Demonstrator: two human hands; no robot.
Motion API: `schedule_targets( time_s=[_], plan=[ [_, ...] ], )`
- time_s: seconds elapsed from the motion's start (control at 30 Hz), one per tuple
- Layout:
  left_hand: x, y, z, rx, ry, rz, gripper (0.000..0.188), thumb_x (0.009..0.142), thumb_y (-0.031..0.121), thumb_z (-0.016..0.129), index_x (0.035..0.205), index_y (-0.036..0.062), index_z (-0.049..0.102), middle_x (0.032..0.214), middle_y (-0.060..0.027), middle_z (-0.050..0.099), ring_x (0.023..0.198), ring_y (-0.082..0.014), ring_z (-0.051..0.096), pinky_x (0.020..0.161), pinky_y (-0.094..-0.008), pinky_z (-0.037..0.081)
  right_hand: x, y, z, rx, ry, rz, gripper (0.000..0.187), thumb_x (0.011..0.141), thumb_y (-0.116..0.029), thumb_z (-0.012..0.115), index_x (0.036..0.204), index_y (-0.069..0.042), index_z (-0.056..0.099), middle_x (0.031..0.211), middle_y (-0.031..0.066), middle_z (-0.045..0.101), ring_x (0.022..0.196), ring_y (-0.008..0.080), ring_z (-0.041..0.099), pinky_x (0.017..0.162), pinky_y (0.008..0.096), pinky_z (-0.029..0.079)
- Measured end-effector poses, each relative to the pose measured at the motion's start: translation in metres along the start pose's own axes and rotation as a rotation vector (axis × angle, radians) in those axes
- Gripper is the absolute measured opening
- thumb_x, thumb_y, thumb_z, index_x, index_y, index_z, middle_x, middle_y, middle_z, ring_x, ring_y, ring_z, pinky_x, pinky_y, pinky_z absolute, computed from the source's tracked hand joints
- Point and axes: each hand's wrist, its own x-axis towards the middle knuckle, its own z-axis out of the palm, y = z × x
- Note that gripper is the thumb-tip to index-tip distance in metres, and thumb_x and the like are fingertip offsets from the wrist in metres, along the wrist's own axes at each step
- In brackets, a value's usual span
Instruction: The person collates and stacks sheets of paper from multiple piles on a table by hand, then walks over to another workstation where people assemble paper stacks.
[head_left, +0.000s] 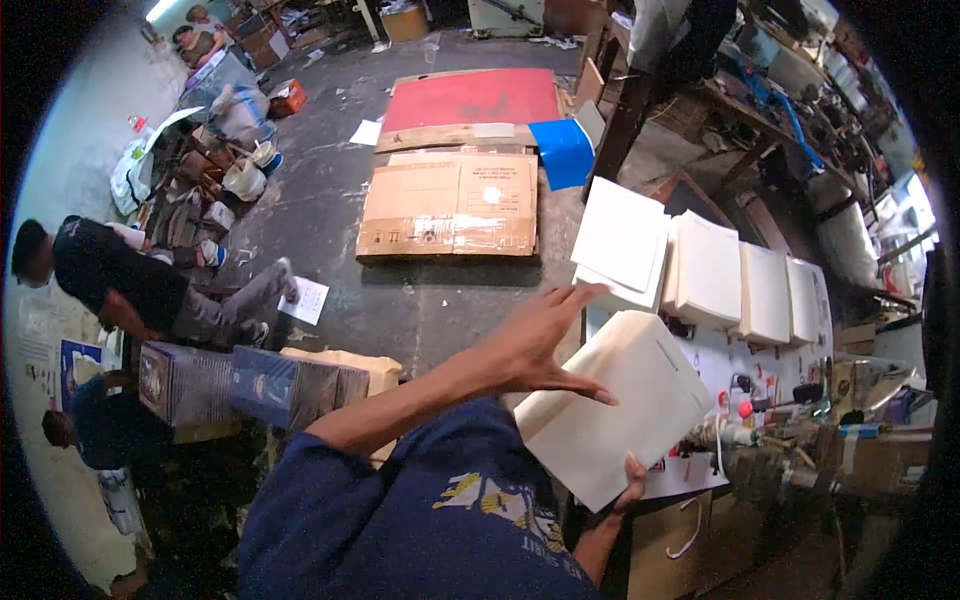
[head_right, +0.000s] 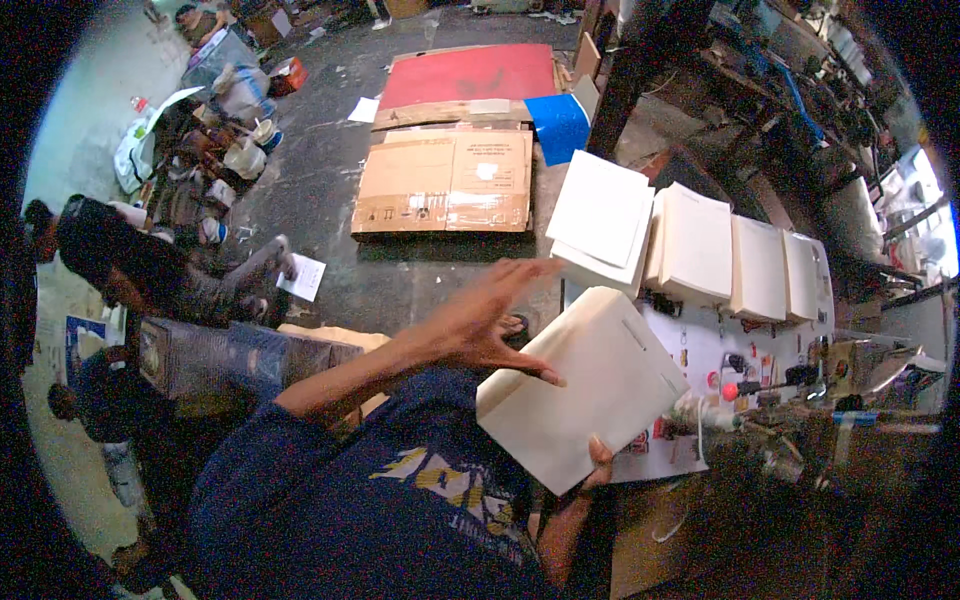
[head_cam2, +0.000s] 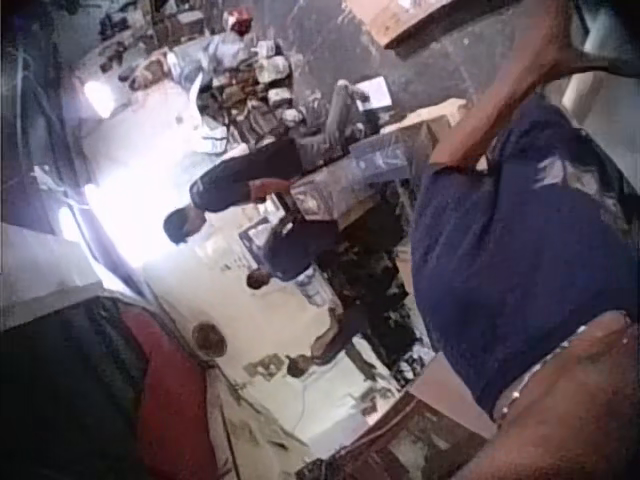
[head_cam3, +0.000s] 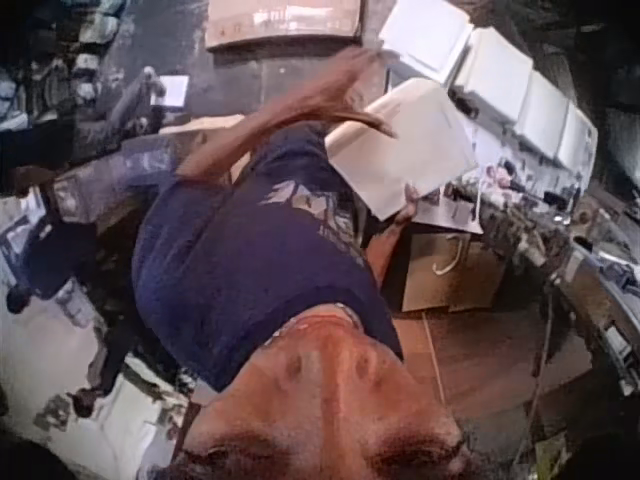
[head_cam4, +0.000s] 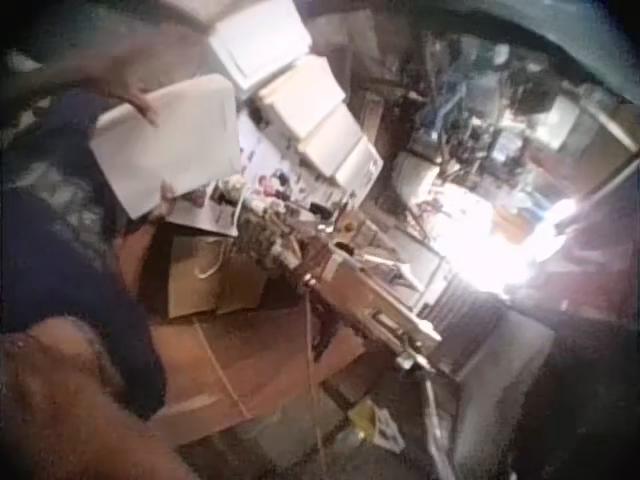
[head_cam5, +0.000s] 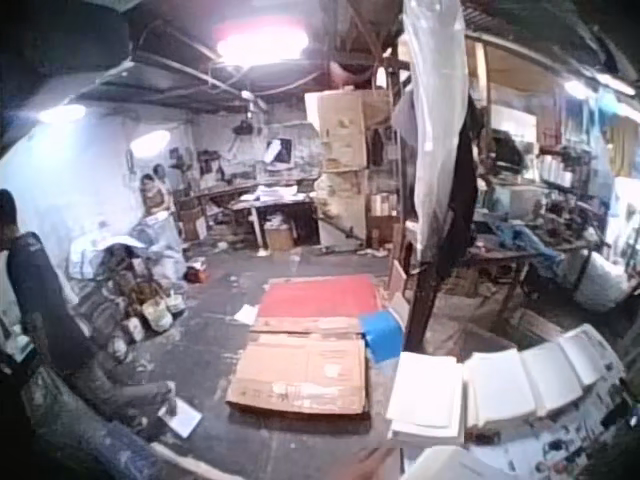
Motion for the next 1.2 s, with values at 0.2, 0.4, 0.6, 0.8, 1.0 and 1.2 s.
schedule_targets(
  time_s=[0.2, 0.4, 0.6, 0.8, 1.0, 1.2],
  plan=[
    [0.036, 0.079, -0.105, -0.303, 0.028, 1.066, 0.05, 0.079, 0.024, 0.073, 0.125, 0.0101, 0.057, 0.101, -0.0089, 0.062, 0.09, -0.025, 0.062, 0.079, -0.0402, 0.049, 0.106, -0.114, 0.105, 0.708, 0.485, -0.217, 0.051, 0.079, -0.031, 0.057, 0.117, 0.004, 0.054, 0.112, 0.0178, 0.061, 0.103, 0.0269, 0.061, 0.09, 0.042, 0.05],
    [0.069, 0.045, -0.187, -0.542, 0.172, 1.038, 0.027, 0.09, 0.019, 0.061, 0.11, 0.0028, 0.066, 0.084, -0.0035, 0.06, 0.079, -0.0168, 0.058, 0.061, -0.0321, 0.05, 0.237, -0.16, 0.143, 0.356, 0.559, 0.121, 0.064, 0.078, -0.041, 0.063, 0.123, 0.003, 0.051, 0.108, 0.0189, 0.063, 0.101, 0.0263, 0.062, 0.09, 0.039, 0.05],
    [0.12, -0.035, -0.278, -0.229, 0.303, 0.987, 0.032, 0.09, 0.033, 0.063, 0.09, 0.0033, 0.073, 0.083, -0.0082, 0.067, 0.074, -0.0157, 0.064, 0.065, -0.0311, 0.053, 0.354, -0.192, 0.177, 0.307, 0.688, 0.181, 0.077, 0.078, -0.051, 0.069, 0.129, 0.003, 0.048, 0.104, 0.0199, 0.065, 0.1, 0.0256, 0.063, 0.09, 0.0359, 0.05],
    [0.195, -0.132, -0.36, -0.043, 0.195, 0.454, 0.086, 0.055, 0.031, 0.088, 0.126, -0.0041, 0.054, 0.106, -0.013, 0.068, 0.1, -0.0257, 0.063, 0.084, -0.0386, 0.05, 0.455, -0.246, 0.181, -0.05, 0.802, 0.075, 0.072, 0.067, -0.026, 0.076, 0.125, 0.002, 0.044, 0.101, 0.0178, 0.062, 0.095, 0.0237, 0.062, 0.085, 0.0361, 0.051],
    [0.354, -0.234, -0.259, -0.067, -0.463, 0.387, 0.137, 0.047, 0.043, 0.094, 0.15, 0.0026, 0.014, 0.15, -0.0241, 0.028, 0.14, -0.0377, 0.027, 0.115, -0.0487, 0.024, 0.501, -0.282, 0.119, -0.4, 0.736, 0.103, 0.083, 0.061, -0.035, 0.084, 0.123, 0.002, 0.044, 0.104, 0.019, 0.06, 0.099, 0.0277, 0.061, 0.086, 0.0378, 0.048],
    [0.48, -0.286, -0.178, -0.093, -0.865, 0.347, 0.142, 0.045, 0.037, 0.096, 0.151, 0.0044, 0.007, 0.143, -0.0246, 0.038, 0.134, -0.0372, 0.037, 0.112, -0.0479, 0.029, 0.524, -0.319, 0.031, -0.696, 0.628, -0.099, 0.086, 0.058, -0.04, 0.086, 0.121, 0.001, 0.044, 0.098, 0.0208, 0.061, 0.092, 0.0314, 0.063, 0.081, 0.0413, 0.048]
  ],
)
